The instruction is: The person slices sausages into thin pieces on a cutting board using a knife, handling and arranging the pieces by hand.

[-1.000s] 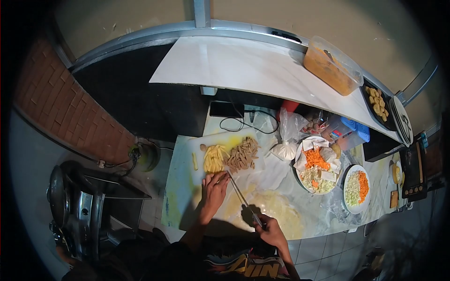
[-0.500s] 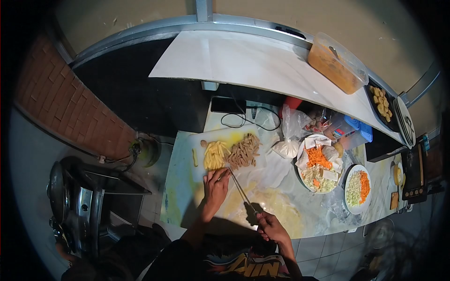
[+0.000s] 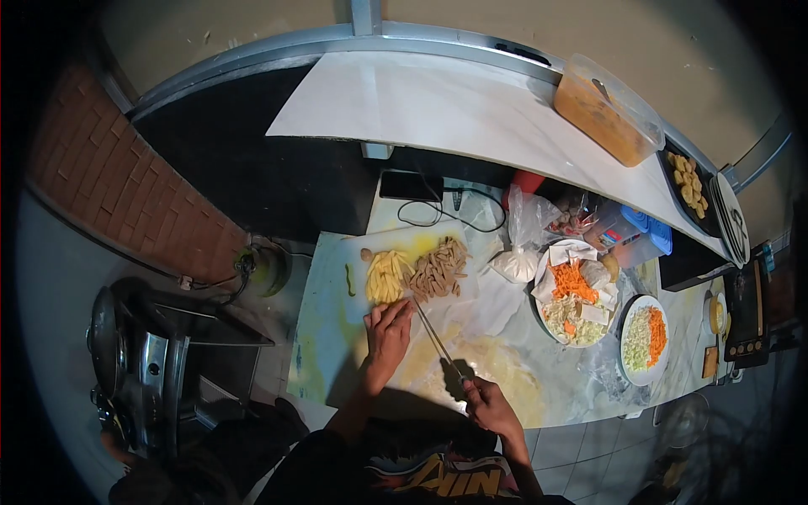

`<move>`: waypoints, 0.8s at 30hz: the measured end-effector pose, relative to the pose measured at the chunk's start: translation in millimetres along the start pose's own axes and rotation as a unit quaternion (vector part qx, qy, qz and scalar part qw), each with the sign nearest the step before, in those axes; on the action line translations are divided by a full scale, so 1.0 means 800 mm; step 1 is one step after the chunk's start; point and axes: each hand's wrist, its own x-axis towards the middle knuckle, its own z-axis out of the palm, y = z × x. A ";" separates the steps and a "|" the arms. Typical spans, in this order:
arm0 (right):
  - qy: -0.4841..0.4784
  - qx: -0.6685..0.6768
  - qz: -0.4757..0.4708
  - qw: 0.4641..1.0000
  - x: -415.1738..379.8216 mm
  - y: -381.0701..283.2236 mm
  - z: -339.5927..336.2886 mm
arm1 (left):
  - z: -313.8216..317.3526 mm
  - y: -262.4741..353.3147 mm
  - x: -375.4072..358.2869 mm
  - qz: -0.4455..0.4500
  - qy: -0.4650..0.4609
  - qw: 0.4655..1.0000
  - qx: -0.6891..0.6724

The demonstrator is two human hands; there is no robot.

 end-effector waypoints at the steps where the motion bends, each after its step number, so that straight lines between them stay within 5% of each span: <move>1: 0.001 -0.002 -0.006 1.000 0.001 0.004 0.001 | 0.000 0.001 0.001 0.002 0.001 1.000 0.007; 24: 0.052 -0.173 -0.062 0.982 0.004 0.025 0.009 | 0.004 0.000 -0.002 -0.015 0.011 1.000 0.013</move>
